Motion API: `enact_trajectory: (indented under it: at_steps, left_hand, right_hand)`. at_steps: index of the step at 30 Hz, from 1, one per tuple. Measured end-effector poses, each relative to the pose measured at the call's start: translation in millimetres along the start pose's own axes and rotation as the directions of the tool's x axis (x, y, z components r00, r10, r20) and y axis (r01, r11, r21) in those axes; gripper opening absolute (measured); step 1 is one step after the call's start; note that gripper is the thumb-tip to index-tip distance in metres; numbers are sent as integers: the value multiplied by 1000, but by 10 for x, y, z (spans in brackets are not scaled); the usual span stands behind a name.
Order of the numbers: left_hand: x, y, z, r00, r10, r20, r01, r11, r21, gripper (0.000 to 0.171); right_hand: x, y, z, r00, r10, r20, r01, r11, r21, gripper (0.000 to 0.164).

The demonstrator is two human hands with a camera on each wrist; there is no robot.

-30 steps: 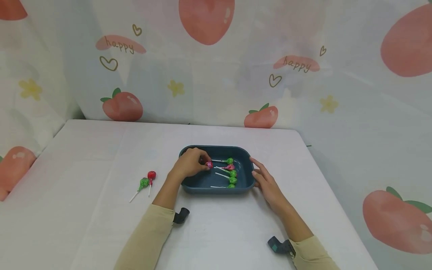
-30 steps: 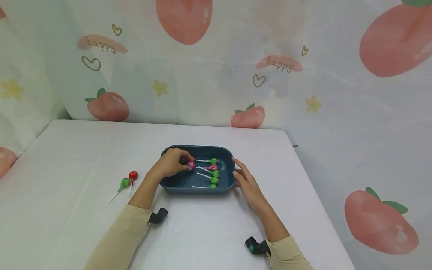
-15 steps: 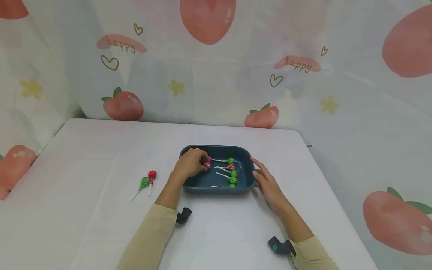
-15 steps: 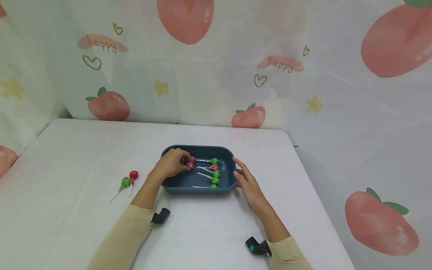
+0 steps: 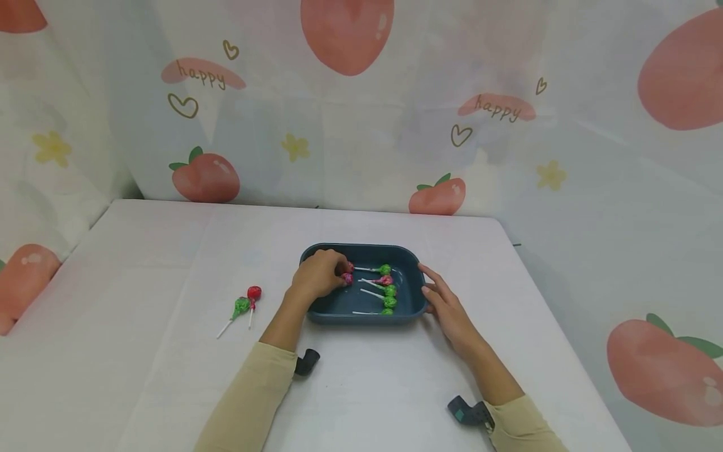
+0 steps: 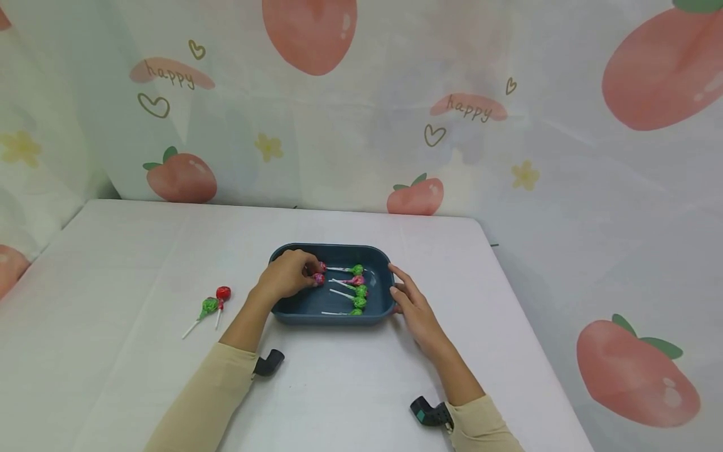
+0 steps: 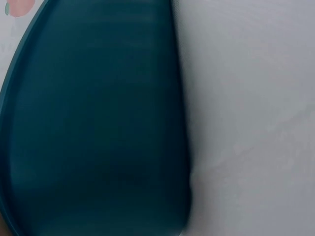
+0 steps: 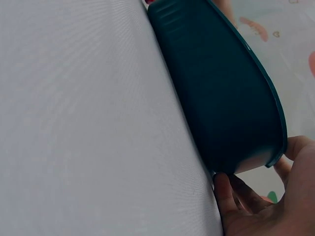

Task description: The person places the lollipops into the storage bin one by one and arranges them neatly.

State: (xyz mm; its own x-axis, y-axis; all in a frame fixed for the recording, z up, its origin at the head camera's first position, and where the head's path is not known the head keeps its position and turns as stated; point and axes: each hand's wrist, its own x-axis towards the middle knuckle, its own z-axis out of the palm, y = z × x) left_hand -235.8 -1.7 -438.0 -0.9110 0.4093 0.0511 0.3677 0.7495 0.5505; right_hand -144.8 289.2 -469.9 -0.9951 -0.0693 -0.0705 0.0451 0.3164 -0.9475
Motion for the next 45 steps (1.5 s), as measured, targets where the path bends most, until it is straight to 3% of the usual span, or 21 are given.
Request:
enact_trajectory:
  at_steps: [18, 24, 29, 36, 45]
  left_hand:
    - [-18, 15, -25, 1000, 13, -20, -14, 999, -30, 20]
    - [-19, 6, -51, 999, 37, -22, -38, 995, -88, 20]
    - [-17, -9, -88, 997, 69, -32, -74, 984, -164, 17]
    - [-38, -27, -179, 997, 82, 10, -78, 971, -226, 20]
    - [-67, -142, -343, 987, 155, 27, -137, 930, -340, 26]
  right_hand:
    - [-7, -23, 2, 1000, -4, 5, 4, 1000, -4, 49]
    - [-1, -13, 3, 1000, -2, 3, 2, 1000, -5, 49]
    - [1, -1, -1, 1000, 1, -2, -1, 1000, -11, 49]
    - [12, 5, 4, 1000, -4, -7, 4, 1000, -20, 49]
    - [-1, -12, 3, 1000, -6, 3, 6, 1000, -17, 49]
